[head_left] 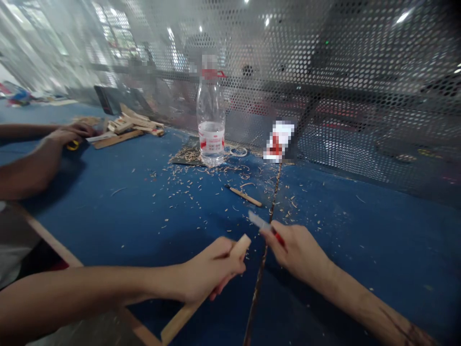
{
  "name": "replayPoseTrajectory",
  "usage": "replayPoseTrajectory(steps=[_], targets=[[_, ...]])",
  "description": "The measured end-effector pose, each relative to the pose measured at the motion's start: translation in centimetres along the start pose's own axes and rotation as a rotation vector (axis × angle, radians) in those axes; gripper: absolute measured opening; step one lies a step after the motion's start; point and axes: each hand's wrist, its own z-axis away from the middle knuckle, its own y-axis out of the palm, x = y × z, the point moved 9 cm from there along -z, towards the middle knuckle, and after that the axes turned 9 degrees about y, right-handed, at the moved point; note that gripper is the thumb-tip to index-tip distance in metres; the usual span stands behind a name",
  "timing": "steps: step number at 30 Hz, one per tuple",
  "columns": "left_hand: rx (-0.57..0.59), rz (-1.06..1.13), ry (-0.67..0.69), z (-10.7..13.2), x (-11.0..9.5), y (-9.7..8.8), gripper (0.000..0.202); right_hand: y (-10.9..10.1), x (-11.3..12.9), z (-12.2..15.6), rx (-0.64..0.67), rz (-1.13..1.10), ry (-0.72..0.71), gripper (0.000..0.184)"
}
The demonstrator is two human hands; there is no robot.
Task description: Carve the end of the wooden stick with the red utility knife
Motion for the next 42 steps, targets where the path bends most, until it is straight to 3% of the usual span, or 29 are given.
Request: replayPoseTrajectory(steps=[2, 5, 7, 12, 15, 26, 33, 37, 42], targets=[[0.028, -0.031, -0.083, 0.6, 0.5, 0.4, 0.015, -0.9, -3.0, -1.1, -0.087, -0.031, 0.128, 0.049], [0.067, 0.032, -0.047, 0.4, 0.2, 0.9, 0.023, -1.6, -4.9, -1.6, -0.128, -0.075, 0.200, 0.047], [0.084, 0.102, 0.023, -0.2, -0.2, 1.0, 0.025, -1.6, -3.8, -1.1, -0.097, -0.108, 0.168, 0.044], [0.070, 0.125, 0.073, -1.0, 0.1, 0.9, 0.023, -0.1, 2.6, 1.8, 0.109, -0.173, -0.040, 0.039], [0.058, 0.111, 0.088, -0.9, 0.1, 1.1, 0.020, 0.7, 4.5, 2.9, 0.171, -0.140, -0.118, 0.039], [-0.018, 0.062, 0.020, -0.6, 0.3, 0.5, 0.019, 1.1, 3.9, 2.2, 0.177, -0.034, -0.167, 0.047], [-0.039, 0.043, 0.058, -0.7, -0.2, 0.1, 0.020, -0.7, -0.7, 0.0, -0.034, -0.103, 0.085, 0.042], [-0.008, 0.066, 0.153, -0.7, -0.5, 0.4, 0.022, -0.9, 1.5, 1.1, 0.051, -0.162, 0.034, 0.037], [-0.010, 0.090, 0.174, -0.9, 0.4, 0.6, 0.025, -0.4, 5.0, 2.9, 0.147, -0.206, -0.096, 0.024]])
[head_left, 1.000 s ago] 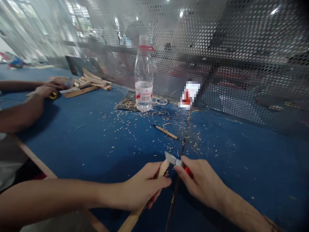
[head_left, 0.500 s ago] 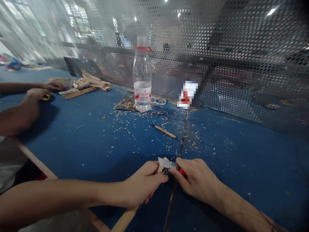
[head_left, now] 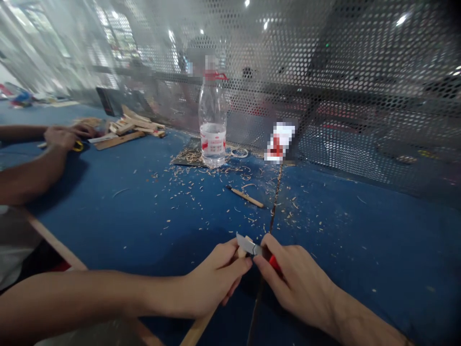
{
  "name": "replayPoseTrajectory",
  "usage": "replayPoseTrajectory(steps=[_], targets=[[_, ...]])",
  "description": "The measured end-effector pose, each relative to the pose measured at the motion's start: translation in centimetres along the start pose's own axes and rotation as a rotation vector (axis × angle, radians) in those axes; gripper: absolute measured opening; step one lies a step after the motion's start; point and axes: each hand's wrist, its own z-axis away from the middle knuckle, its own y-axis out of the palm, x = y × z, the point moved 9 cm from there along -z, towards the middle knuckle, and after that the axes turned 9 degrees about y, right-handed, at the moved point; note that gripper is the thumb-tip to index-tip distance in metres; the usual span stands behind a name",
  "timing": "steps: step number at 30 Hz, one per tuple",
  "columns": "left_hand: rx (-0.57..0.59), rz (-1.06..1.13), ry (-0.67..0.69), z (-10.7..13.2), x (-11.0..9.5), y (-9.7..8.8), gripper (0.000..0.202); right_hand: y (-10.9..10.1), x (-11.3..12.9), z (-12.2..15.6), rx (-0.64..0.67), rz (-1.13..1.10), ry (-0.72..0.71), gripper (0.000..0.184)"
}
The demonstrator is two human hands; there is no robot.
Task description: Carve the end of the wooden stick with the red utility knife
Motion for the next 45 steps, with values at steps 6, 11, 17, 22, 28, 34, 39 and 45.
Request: replayPoseTrajectory(steps=[6, 11, 17, 22, 28, 34, 39, 45], targets=[[-0.010, -0.018, -0.014, 0.3, 0.5, 0.1, 0.035, 0.4, 0.1, 0.3, -0.023, 0.066, -0.083, 0.029], [0.009, -0.039, 0.012, 0.4, 0.2, 0.1, 0.026, 0.8, -0.1, 0.3, 0.054, 0.090, -0.067, 0.031], [0.000, 0.019, -0.031, 0.2, 0.9, -0.3, 0.034, 1.4, -1.0, -0.6, 0.149, 0.146, -0.021, 0.033], [-0.011, -0.043, -0.054, 0.5, 0.4, -0.3, 0.033, 1.4, -1.0, -0.8, 0.115, 0.251, -0.049, 0.034], [-0.015, -0.114, -0.038, 0.8, -1.0, -0.3, 0.038, -0.6, -4.1, -1.7, -0.050, 0.283, 0.062, 0.031], [-0.044, -0.167, -0.052, 0.6, -1.0, -0.7, 0.038, -2.0, -4.0, -1.5, -0.100, 0.145, 0.108, 0.033], [-0.073, -0.180, -0.078, 0.6, -0.7, -0.5, 0.040, 0.2, 0.2, -0.2, 0.045, 0.105, -0.017, 0.030], [-0.072, -0.183, -0.085, 0.5, -0.4, -0.6, 0.048, 1.2, -0.1, -0.5, 0.099, 0.134, -0.005, 0.031]])
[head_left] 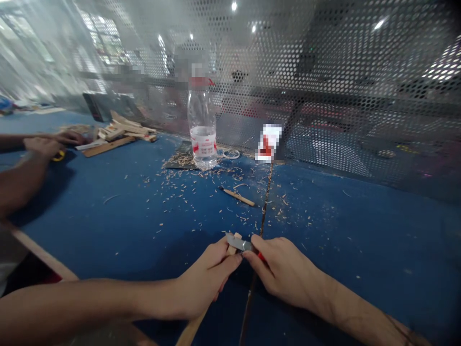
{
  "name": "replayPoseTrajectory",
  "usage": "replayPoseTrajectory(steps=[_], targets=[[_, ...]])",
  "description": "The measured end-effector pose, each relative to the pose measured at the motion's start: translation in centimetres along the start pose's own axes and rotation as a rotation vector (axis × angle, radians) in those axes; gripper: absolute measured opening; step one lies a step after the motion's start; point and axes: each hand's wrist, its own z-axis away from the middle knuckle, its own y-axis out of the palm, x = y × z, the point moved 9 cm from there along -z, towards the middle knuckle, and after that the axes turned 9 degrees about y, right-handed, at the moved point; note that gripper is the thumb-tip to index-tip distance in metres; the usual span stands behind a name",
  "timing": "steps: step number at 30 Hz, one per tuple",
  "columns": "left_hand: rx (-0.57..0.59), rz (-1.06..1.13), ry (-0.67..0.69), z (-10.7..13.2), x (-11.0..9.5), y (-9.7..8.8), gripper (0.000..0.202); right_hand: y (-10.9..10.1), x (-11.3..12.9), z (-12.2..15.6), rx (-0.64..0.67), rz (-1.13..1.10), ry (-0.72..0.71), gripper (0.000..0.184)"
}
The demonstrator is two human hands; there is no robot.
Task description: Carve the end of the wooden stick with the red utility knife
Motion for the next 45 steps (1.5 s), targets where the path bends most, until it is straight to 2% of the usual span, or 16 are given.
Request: replayPoseTrajectory(steps=[9, 19, 24, 28, 30, 34, 36, 38, 40, 43, 45], targets=[[0.037, 0.007, -0.044, 0.4, -0.2, 0.2, 0.043, 0.2, -0.7, -0.1, 0.064, 0.136, -0.011, 0.030], [0.015, 0.085, 0.020, -0.2, -0.2, 0.2, 0.030, -0.2, -1.2, -0.7, 0.002, 0.224, -0.023, 0.031], [0.001, 0.110, 0.069, -0.7, 0.0, 0.2, 0.031, 0.0, -1.0, -0.7, -0.017, 0.175, -0.004, 0.029], [-0.036, 0.098, 0.080, -0.5, 0.2, 0.0, 0.031, 0.3, -0.9, -0.7, -0.081, 0.196, -0.002, 0.027], [-0.043, 0.092, 0.079, -0.2, 0.2, -0.1, 0.029, -0.1, -2.1, -1.0, -0.129, 0.219, 0.036, 0.027], [-0.032, 0.095, 0.031, 0.5, 0.5, -0.1, 0.034, -1.9, -7.4, -1.7, -0.235, 0.192, 0.251, 0.030], [-0.021, 0.107, 0.014, 0.6, 0.7, 0.0, 0.039, -2.5, -8.6, -1.7, -0.256, 0.131, 0.276, 0.031], [-0.017, 0.118, 0.026, 0.4, 0.6, 0.0, 0.040, -2.8, -8.0, -1.4, -0.265, 0.076, 0.235, 0.032], [-0.012, 0.126, 0.023, 0.3, 0.6, 0.1, 0.040, -2.5, -5.8, -0.9, -0.247, 0.034, 0.150, 0.033], [-0.007, 0.111, 0.013, 0.3, 0.4, 0.2, 0.038, -1.3, -1.7, 0.0, -0.147, -0.031, 0.013, 0.033], [-0.013, 0.098, 0.008, 0.3, 0.2, 0.3, 0.038, -0.6, -0.1, 0.4, -0.098, -0.033, -0.031, 0.032]])
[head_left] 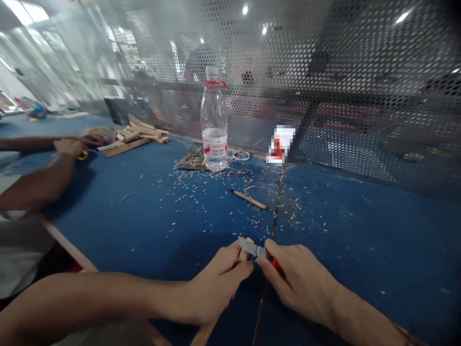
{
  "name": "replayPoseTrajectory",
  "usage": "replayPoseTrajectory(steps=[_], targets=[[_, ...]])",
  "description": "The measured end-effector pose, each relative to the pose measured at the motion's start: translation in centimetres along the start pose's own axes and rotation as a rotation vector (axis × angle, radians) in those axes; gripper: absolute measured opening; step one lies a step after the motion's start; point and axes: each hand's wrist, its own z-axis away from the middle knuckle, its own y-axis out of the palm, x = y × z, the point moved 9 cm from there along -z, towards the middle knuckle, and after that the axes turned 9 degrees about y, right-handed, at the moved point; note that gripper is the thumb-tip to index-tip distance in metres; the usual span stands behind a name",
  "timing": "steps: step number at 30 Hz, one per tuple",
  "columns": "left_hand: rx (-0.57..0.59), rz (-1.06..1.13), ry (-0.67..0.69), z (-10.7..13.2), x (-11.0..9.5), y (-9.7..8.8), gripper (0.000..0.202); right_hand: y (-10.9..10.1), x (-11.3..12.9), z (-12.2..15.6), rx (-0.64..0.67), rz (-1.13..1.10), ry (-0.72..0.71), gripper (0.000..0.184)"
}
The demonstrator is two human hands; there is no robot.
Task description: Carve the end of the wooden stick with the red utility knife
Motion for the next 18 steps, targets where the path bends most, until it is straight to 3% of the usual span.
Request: replayPoseTrajectory(steps=[13, 18], targets=[[0.013, -0.065, -0.049, 0.2, 0.2, 0.0, 0.040, 1.6, -0.1, 0.0, 0.188, 0.107, 0.060, 0.034], [0.016, -0.053, -0.097, 0.5, 0.6, 0.1, 0.035, 1.7, -0.3, -0.2, 0.157, 0.170, 0.001, 0.032]])
